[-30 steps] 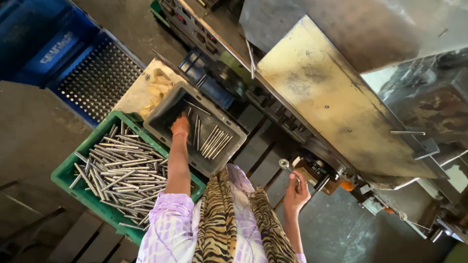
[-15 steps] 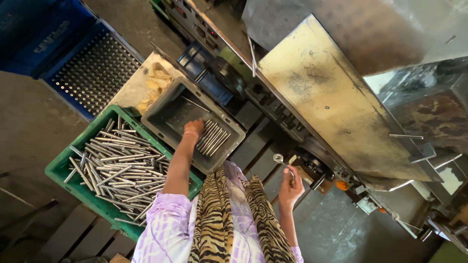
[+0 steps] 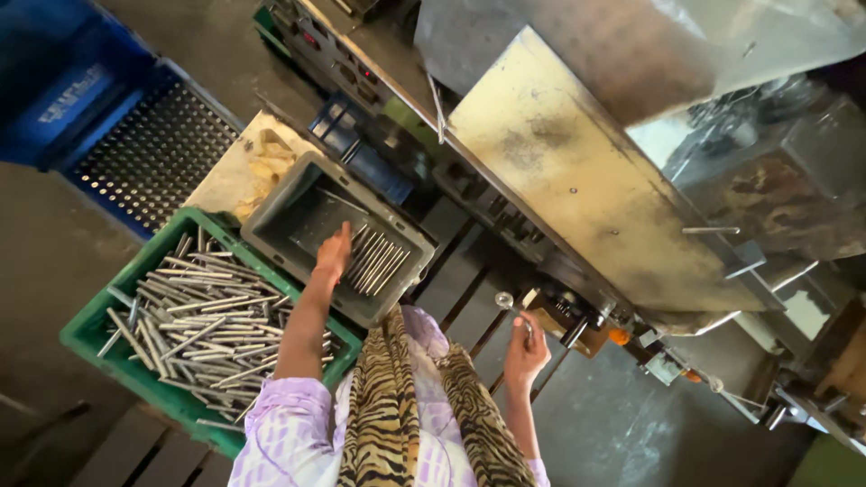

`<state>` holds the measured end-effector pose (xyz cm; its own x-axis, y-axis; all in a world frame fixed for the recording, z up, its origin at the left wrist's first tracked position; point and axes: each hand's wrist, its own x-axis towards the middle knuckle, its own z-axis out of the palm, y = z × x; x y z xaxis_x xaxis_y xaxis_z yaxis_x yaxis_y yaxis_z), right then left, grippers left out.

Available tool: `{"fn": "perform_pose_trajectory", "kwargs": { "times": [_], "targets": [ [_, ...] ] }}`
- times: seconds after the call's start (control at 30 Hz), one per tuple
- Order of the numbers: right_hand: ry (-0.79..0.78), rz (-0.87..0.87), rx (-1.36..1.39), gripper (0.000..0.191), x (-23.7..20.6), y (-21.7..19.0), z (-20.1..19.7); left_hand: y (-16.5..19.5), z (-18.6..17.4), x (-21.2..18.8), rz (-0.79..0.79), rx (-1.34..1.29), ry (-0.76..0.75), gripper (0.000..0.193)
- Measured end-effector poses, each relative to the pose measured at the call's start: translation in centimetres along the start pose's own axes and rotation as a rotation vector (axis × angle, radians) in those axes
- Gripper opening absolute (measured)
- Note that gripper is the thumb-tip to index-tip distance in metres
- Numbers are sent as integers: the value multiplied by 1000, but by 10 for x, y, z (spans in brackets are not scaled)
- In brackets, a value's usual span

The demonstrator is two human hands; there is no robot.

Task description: The person repeatedly picks up metal rods from a tray, inserts them into a grinding machine, and removes them after processing. The person places the processed rods into a green crate and continues the cycle with additional rods from the tray.

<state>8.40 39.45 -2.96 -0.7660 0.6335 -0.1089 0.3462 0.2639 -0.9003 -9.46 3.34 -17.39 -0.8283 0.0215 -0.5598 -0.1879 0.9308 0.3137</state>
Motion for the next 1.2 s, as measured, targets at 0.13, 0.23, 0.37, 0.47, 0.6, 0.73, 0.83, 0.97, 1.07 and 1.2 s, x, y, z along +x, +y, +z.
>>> {"fn": "perform_pose_trajectory", "kwargs": {
  "times": [0.13,0.23,0.37,0.47,0.6,0.73,0.83,0.97,1.07,1.2],
  "targets": [
    [-30,13,-38,22,0,-3,1,12,1,4,64,46,-65,44],
    [-31,-29,-29,22,-2,-1,3,28,4,11,116,132,-36,49],
    [-8,-59,-40,22,-7,2,2,41,2,19,100,160,-112,55],
    [-17,-28,-88,22,-9,1,2,45,6,19,54,169,-80,48],
    [-37,-7,-33,22,-8,-6,5,31,8,18,-89,-101,50,32],
    [-48,-28,-13,21,-3,-12,10,-5,-8,22,-388,-505,358,31],
    [-63,-28,-13,21,0,-11,15,-18,-23,28,-590,-473,349,34],
    [-58,-49,-86,23,4,-6,21,-6,-35,39,-423,-330,246,40],
    [-45,-48,-89,24,7,-4,22,5,-49,55,-217,-99,208,44],
    [-60,-89,-167,24,10,-8,20,1,-73,78,-149,195,111,49]
  ]
}}
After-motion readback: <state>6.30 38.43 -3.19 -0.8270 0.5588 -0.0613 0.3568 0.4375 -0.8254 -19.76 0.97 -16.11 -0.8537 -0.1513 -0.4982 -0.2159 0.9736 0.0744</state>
